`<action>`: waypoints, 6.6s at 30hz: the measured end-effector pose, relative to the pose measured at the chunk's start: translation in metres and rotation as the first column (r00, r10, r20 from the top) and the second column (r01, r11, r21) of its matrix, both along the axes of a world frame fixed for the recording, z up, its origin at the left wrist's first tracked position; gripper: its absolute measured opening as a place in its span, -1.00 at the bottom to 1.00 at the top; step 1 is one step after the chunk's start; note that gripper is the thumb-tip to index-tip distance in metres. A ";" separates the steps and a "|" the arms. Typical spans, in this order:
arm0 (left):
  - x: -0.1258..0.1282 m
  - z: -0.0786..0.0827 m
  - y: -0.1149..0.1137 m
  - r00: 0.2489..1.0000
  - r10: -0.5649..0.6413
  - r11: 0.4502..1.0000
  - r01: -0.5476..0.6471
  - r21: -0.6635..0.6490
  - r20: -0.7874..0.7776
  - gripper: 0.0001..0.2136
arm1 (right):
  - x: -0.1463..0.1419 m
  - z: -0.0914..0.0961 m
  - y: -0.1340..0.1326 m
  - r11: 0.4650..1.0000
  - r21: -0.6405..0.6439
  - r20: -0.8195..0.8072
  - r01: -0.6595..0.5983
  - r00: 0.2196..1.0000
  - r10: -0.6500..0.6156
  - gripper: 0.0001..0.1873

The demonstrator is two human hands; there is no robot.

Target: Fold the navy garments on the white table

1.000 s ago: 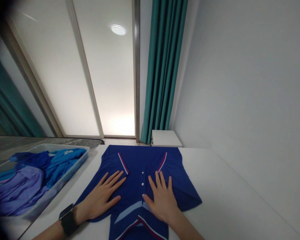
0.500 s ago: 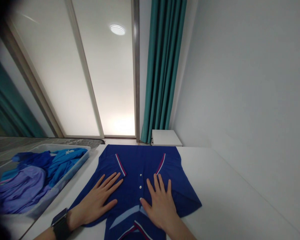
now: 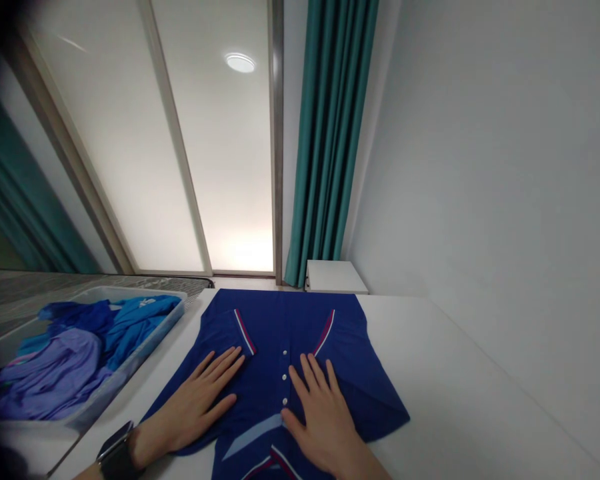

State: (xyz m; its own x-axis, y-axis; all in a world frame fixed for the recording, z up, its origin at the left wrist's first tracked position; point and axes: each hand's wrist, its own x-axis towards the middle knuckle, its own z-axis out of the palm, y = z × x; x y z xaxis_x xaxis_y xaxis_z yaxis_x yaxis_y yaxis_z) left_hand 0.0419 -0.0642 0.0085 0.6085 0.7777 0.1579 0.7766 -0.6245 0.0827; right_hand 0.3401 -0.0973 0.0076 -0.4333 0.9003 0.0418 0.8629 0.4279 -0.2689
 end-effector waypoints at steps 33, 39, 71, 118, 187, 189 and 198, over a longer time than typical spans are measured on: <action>0.023 0.026 0.071 0.999 -0.019 0.999 0.022 -0.050 0.046 -0.48 | 0.006 0.013 0.079 0.999 -0.013 0.029 -0.043 0.999 0.044 -0.38; 0.009 0.009 0.142 0.988 0.151 0.987 -0.151 -0.054 0.011 -0.48 | 0.021 0.004 0.136 0.998 -0.022 0.072 0.053 0.996 -0.052 -0.37; -0.053 0.009 0.248 0.823 0.566 0.822 -0.567 -0.055 -0.036 -0.60 | 0.023 -0.030 0.160 0.992 0.097 0.087 0.083 0.992 -0.091 -0.36; -0.008 -0.012 0.173 0.708 0.450 0.893 -0.375 -0.249 0.544 -0.70 | 0.028 -0.043 0.168 0.988 0.130 0.119 0.085 0.988 -0.100 -0.38; 0.001 0.012 0.247 0.778 0.561 0.814 -0.580 -0.019 0.283 -0.79 | -0.139 -0.014 0.179 0.953 0.280 -0.229 -0.116 0.956 0.183 -0.85; 0.004 0.020 0.228 0.799 0.507 0.844 -0.537 0.002 0.322 -0.80 | -0.138 -0.017 0.183 0.962 0.263 -0.309 -0.066 0.939 0.149 -0.82; 0.015 0.003 0.133 0.930 0.220 0.972 -0.236 0.019 0.295 -0.82 | -0.131 -0.026 0.199 0.938 0.248 -0.584 0.241 0.810 -0.054 -0.71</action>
State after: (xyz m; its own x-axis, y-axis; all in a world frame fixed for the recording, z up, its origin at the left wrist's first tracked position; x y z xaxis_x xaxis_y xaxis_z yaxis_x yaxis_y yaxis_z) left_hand 0.0573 0.0689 0.0116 0.3381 0.8755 0.3451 0.8462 -0.4433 0.2957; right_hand 0.2094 0.1016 -0.0182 -0.1113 0.8538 0.5086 0.6585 0.4467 -0.6057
